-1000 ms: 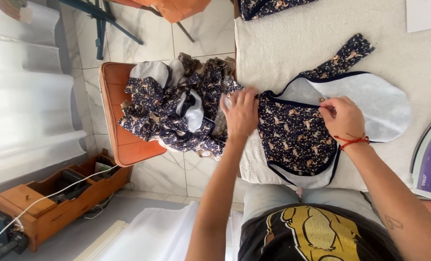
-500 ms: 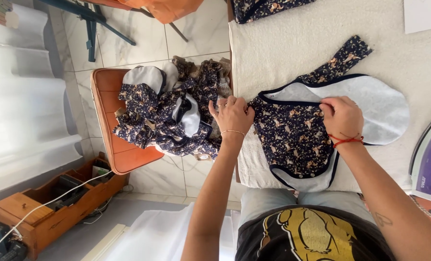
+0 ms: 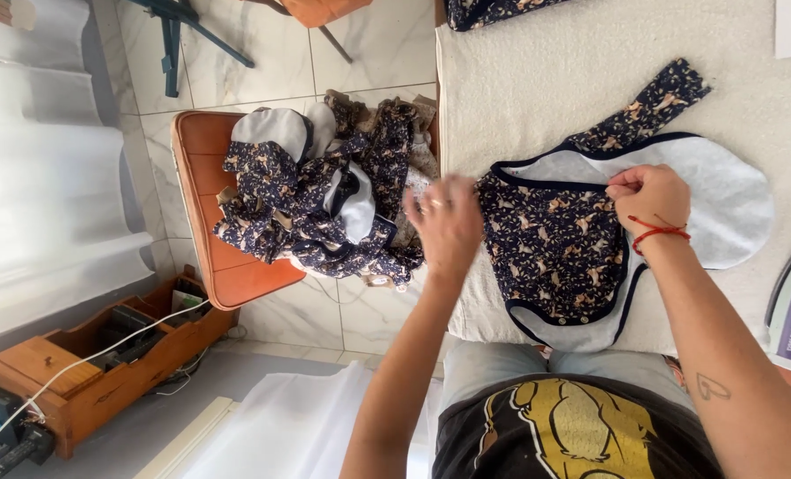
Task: Ironing and folding baby clothes on a flat surface
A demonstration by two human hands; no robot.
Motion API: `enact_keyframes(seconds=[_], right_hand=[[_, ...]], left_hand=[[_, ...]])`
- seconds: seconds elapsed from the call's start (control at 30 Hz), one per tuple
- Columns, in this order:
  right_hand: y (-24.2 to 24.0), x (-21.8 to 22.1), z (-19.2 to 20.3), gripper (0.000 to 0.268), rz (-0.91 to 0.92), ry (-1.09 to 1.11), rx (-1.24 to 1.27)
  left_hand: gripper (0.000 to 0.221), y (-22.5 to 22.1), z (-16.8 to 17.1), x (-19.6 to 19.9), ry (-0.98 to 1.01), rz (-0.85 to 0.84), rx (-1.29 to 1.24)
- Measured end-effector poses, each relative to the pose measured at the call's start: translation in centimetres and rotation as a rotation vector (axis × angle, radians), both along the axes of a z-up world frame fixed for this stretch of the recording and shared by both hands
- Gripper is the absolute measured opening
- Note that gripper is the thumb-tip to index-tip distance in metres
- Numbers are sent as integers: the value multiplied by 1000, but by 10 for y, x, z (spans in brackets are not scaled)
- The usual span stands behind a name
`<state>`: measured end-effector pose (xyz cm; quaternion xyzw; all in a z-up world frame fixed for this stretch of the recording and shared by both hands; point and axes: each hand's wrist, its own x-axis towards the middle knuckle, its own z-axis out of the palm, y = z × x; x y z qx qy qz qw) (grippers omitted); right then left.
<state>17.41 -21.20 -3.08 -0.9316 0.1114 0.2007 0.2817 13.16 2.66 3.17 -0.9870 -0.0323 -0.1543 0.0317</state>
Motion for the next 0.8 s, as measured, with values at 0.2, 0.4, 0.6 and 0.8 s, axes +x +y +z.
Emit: enact_keyframes(seconds=[0.2, 0.4, 0.6, 0.8], right_hand=[[-1, 0, -17, 15, 110, 30, -285], [2, -19, -12, 17, 81, -243, -230], [3, -12, -10, 13, 10, -132, -180], [6, 7, 4, 23, -272, 155, -130]], left_hand=[[49, -56, -22, -81, 595, -963, -469], [42, -64, -42, -103, 475, -793, -520], [11, -71, -38, -109, 376, -740, -498], [12, -75, -16, -105, 375, -686, -572]])
